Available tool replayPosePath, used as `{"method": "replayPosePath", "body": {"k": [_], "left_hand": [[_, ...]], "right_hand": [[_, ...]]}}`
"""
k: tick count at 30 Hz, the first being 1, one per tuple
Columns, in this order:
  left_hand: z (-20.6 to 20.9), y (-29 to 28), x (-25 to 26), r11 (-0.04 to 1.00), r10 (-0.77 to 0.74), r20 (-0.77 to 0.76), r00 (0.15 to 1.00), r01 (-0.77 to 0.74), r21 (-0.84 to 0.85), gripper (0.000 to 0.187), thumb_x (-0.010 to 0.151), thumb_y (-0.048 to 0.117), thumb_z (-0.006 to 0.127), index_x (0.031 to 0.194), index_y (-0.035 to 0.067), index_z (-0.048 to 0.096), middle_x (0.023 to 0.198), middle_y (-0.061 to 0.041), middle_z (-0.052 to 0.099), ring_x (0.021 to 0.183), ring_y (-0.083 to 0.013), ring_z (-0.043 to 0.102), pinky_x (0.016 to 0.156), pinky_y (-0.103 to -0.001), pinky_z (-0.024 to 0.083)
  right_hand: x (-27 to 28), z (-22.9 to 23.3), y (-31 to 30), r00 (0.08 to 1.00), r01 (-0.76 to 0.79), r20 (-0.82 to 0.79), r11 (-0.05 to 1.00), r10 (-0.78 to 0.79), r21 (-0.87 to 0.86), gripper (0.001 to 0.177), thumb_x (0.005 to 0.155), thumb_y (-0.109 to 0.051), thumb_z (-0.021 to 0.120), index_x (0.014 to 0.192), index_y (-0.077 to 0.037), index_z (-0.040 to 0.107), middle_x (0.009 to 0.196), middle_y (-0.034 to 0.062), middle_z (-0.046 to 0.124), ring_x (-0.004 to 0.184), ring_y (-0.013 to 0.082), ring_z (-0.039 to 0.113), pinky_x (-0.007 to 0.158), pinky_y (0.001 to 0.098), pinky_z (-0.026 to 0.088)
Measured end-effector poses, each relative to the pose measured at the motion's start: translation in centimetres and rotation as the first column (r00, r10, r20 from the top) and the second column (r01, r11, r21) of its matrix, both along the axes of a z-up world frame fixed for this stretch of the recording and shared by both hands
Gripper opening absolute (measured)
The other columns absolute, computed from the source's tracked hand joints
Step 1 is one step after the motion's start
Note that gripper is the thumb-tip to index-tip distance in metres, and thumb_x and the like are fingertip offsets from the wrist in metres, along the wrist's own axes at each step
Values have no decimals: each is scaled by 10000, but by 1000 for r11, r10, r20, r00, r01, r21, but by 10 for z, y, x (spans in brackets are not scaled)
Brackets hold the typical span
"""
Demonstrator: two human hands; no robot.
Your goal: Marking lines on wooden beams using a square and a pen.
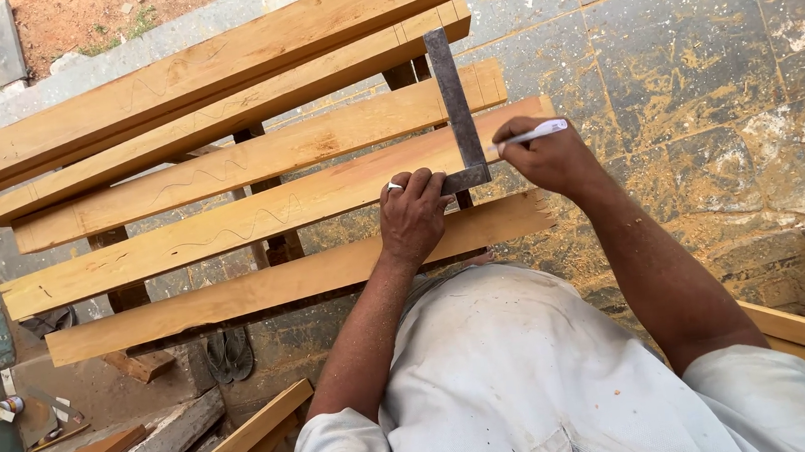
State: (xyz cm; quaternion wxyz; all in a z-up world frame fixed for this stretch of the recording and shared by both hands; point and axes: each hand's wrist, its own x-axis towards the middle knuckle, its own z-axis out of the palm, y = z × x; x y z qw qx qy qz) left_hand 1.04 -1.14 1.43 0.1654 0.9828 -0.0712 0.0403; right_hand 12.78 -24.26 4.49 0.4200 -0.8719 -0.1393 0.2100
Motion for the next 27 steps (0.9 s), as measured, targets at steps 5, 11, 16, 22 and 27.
{"method": "replayPosePath", "body": {"k": [5, 11, 16, 22, 27], "left_hand": [[1, 0, -2, 1000, -9, 79, 997, 9, 12, 434, 873, 282, 786, 1249, 121, 639, 1174, -24, 604, 1143, -268, 574, 954, -451, 442], [-2, 2, -1, 1000, -2, -2, 1000, 2, -3, 439, 892, 293, 791, 1268, 115, 648, 1176, -32, 605, 1099, -255, 578, 948, -455, 439], [-9, -2, -2, 1000, -15, 63, 998, 15, -9, 393, 934, 296, 772, 1266, 129, 647, 1185, -10, 602, 1139, -244, 579, 966, -439, 447], [-5, -34, 19, 996, -86, 71, 994, 87, -11, 412, 917, 322, 762, 1256, 111, 657, 1174, -30, 597, 1151, -270, 573, 954, -461, 433], [-2, -48, 23, 996, -83, 67, 994, 85, -34, 412, 915, 310, 769, 1258, 107, 664, 1181, -40, 601, 1120, -283, 583, 945, -462, 441]], "right_hand": [[15, 7, 22, 987, 70, 133, 991, -85, 113, 199, 987, -156, 674, 1139, -54, 752, 985, 140, 785, 828, 195, 756, 732, 345, 604], [-26, -7, -13, 995, -76, 71, 992, 70, 98, 176, 957, -154, 683, 1077, -62, 773, 978, 119, 795, 820, 190, 766, 736, 336, 636], [-7, -14, -36, 976, 212, -71, 974, -207, 75, 213, 1004, -176, 658, 1163, -63, 745, 975, 109, 764, 736, 208, 703, 617, 369, 596], [11, -40, -48, 958, 263, 33, 921, -284, 288, 215, 1003, -149, 683, 1174, -21, 710, 1036, 98, 741, 904, 139, 683, 769, 303, 560], [10, -38, -47, 962, 250, 33, 924, -271, 290, 220, 1006, -161, 682, 1181, -30, 705, 1060, 100, 750, 923, 152, 712, 784, 312, 581]]}}
